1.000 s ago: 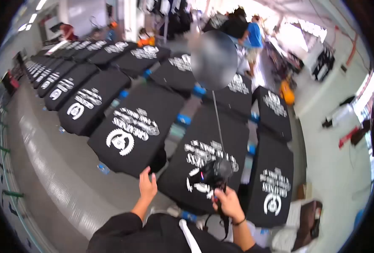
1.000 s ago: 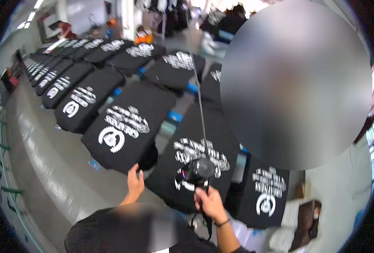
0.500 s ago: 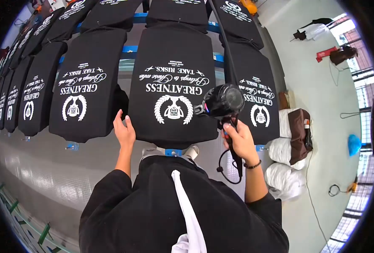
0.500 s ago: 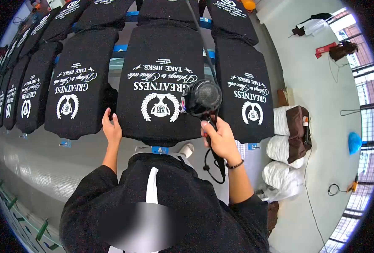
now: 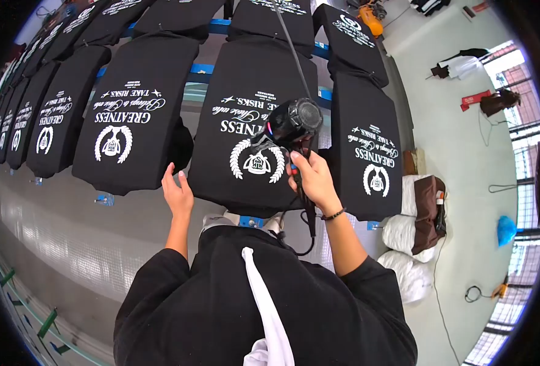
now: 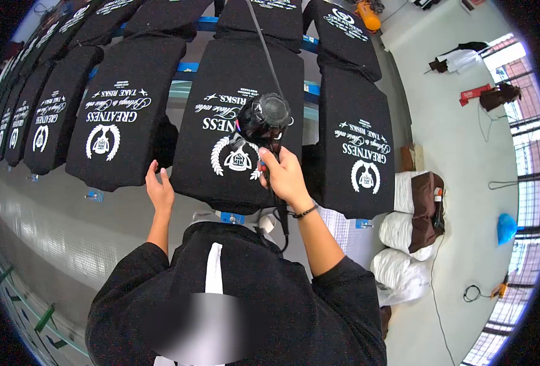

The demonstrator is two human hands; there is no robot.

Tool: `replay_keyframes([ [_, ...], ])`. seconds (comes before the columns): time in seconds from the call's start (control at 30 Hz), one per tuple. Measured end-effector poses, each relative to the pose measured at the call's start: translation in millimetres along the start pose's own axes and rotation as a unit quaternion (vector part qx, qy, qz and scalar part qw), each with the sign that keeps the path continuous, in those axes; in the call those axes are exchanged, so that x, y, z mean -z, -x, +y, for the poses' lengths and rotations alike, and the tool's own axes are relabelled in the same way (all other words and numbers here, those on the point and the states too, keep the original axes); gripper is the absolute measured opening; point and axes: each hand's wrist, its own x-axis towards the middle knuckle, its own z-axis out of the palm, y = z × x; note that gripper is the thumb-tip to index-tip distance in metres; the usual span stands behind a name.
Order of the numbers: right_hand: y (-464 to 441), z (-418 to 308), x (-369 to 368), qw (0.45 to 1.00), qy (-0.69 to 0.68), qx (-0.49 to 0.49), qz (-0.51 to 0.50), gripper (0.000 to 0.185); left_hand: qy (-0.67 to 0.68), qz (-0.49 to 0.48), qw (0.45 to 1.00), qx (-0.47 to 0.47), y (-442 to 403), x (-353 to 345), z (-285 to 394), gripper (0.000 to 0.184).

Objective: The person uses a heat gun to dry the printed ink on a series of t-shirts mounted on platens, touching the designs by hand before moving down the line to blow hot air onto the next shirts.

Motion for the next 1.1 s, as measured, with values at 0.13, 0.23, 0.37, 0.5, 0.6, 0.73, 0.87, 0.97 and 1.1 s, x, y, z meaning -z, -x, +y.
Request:
replay_keyframes([
  [0.13, -7, -3, -10, 0.998, -0.029, -0.003, -0.048, 0.021, -0.002, 0.016, 1.0, -0.004, -2, 3, -1, 0.04],
  [0.23, 6, -12, -9, 0.997, -0.026, -0.021, -0.068, 0.02, -0.002, 0.032, 0.999, -0.003, -4, 5, 2, 0.039],
  [0.37, 22, -9, 8, 0.998, 0.055, -0.027, -0.018, 0.019, -0.005, 0.04, 0.999, -0.006, -8, 5, -1, 0.039],
  [0.5, 37, -11, 21, 0.998, -0.009, -0.061, -0.028, 0.022, -0.002, 0.028, 1.0, -0.004, -12, -2, 1, 0.039],
  [0.6, 41, -10, 27, 0.998, 0.034, -0.056, 0.02, 0.021, -0.003, 0.025, 0.999, -0.025, -19, -11, 1, 0.039],
  [0.73, 15, -5, 48, 0.987, 0.078, 0.01, 0.138, 0.02, -0.007, 0.001, 0.999, -0.033, -24, -24, 4, 0.04],
  [0.87, -9, -13, 64, 0.988, -0.011, -0.01, 0.155, 0.023, -0.013, -0.024, 0.998, -0.06, -23, -40, 11, 0.04],
  [0.97, -18, -13, 47, 0.991, 0.015, -0.013, 0.136, 0.024, -0.018, -0.025, 0.999, -0.041, -24, -40, 20, 0.04],
  [1.1, -50, -12, 3, 0.998, -0.053, -0.036, 0.014, 0.026, -0.026, -0.021, 0.998, -0.054, -24, -40, 17, 0.039],
])
